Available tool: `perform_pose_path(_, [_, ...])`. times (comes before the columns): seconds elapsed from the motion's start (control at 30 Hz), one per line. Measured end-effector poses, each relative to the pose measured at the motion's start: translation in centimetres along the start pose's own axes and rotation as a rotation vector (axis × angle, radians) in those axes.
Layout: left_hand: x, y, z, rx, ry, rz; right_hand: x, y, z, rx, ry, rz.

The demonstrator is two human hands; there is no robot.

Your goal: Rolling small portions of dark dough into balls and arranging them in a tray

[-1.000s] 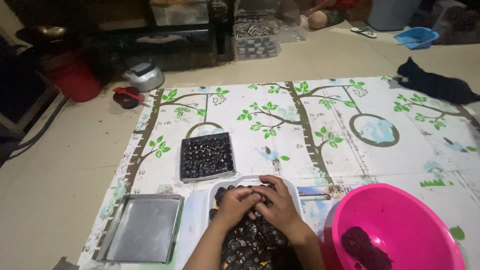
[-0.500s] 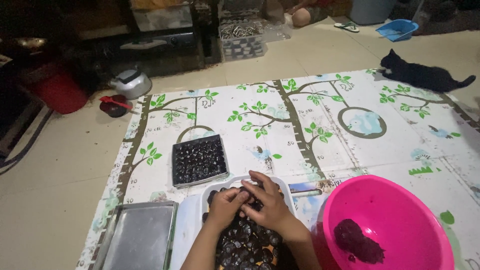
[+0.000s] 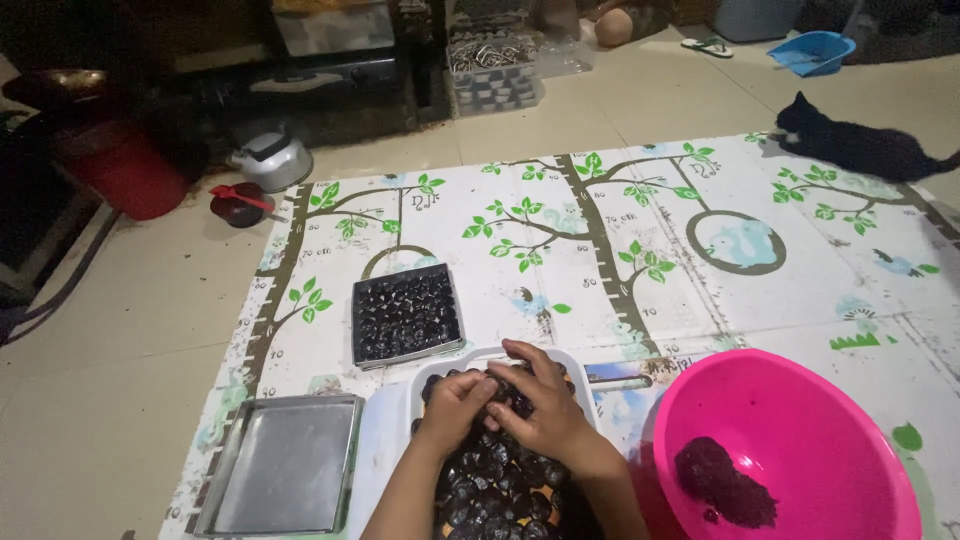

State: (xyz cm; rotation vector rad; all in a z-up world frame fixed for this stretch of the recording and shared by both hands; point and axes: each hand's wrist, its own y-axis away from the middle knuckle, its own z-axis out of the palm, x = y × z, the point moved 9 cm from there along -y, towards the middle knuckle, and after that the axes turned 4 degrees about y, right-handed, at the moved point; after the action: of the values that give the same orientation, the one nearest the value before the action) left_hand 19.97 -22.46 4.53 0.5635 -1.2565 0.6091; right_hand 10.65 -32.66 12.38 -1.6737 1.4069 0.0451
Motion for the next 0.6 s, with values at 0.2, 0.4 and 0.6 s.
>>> perform_pose_path(0.2, [0.1,0.3,0.9,-0.100,0.083,0.004,1.3,0.8,0.6,0.055,0.005,0.025])
perform_pose_path(0.4, [-1.7,-0.1,-0.8,0.024,-0.058,-0.144,0.6,0.5,1.2,-0.035,0.000,-0.009])
perform_pose_path(0.6, [0.2,0.5,1.4,-0.088,0.006,-0.177,-0.1,0.3,-0.6,0.116,0.024,-0.033])
